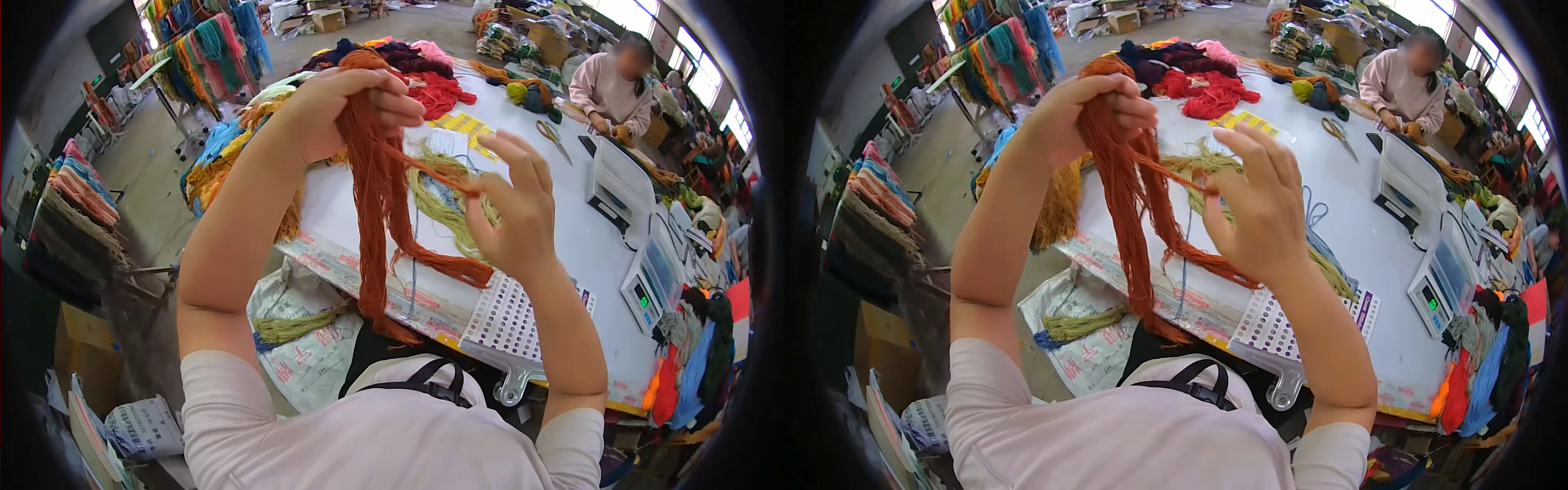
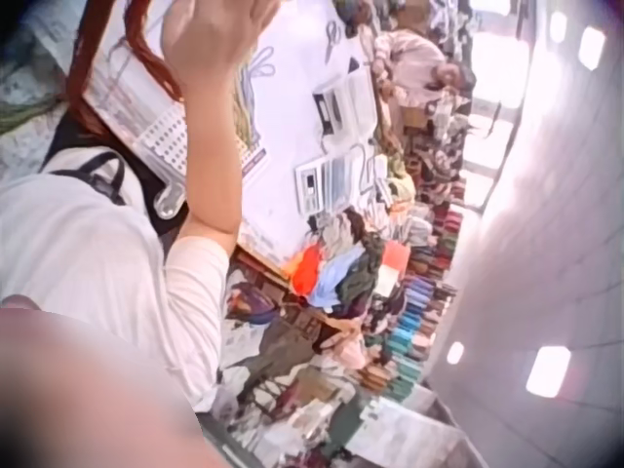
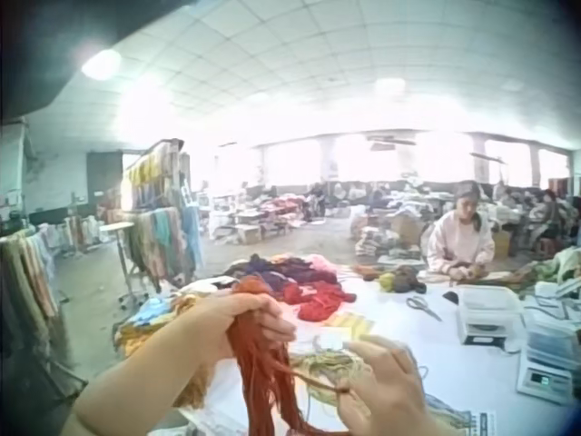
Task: Weighing small bundles of yarn on a digital scale and attaching them to a numbered sample card.
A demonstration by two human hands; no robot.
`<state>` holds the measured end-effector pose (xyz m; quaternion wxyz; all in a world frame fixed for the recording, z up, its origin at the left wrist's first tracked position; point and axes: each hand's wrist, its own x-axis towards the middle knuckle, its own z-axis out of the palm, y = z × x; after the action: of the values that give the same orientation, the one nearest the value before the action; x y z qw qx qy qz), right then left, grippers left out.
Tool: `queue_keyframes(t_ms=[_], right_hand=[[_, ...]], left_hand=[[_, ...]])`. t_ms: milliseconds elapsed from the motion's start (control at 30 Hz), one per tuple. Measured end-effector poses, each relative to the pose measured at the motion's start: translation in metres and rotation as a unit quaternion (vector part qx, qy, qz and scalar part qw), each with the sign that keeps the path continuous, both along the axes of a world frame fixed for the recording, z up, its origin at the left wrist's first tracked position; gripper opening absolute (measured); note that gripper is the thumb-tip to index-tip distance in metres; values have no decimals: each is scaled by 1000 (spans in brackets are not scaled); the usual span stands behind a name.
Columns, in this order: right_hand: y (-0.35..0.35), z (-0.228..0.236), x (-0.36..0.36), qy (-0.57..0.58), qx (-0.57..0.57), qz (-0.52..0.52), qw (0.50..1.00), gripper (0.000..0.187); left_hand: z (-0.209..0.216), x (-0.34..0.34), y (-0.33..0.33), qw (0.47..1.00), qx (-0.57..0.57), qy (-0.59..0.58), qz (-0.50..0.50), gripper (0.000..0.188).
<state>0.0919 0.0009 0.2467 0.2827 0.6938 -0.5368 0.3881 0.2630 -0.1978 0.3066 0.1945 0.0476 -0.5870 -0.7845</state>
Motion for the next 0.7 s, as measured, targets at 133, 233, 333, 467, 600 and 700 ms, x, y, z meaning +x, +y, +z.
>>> queue_keyframes(t_ms=[133, 233, 333, 467, 600, 700], right_hand=[[23, -32, 18, -159, 166, 119, 966, 11], [31, -44, 36, -206, 315, 192, 906, 17], [21, -34, 31, -250, 234, 125, 931, 20], [4, -3, 20, -349, 127, 142, 918, 21], [5, 7, 3, -471, 80, 190, 858, 21], [22, -1, -32, -520, 50, 169, 836, 20]], left_hand=[[-10, 4, -16, 993, 56, 77, 63, 34], [-9, 0, -9, 994, 27, 100, 43, 45], [-8, -5, 4, 995, -13, 97, 17, 50], [1, -13, 31, 994, -55, 79, 46, 43], [53, 17, -36, 973, -124, 179, 74, 13], [150, 17, -30, 964, -114, 130, 201, 33]])
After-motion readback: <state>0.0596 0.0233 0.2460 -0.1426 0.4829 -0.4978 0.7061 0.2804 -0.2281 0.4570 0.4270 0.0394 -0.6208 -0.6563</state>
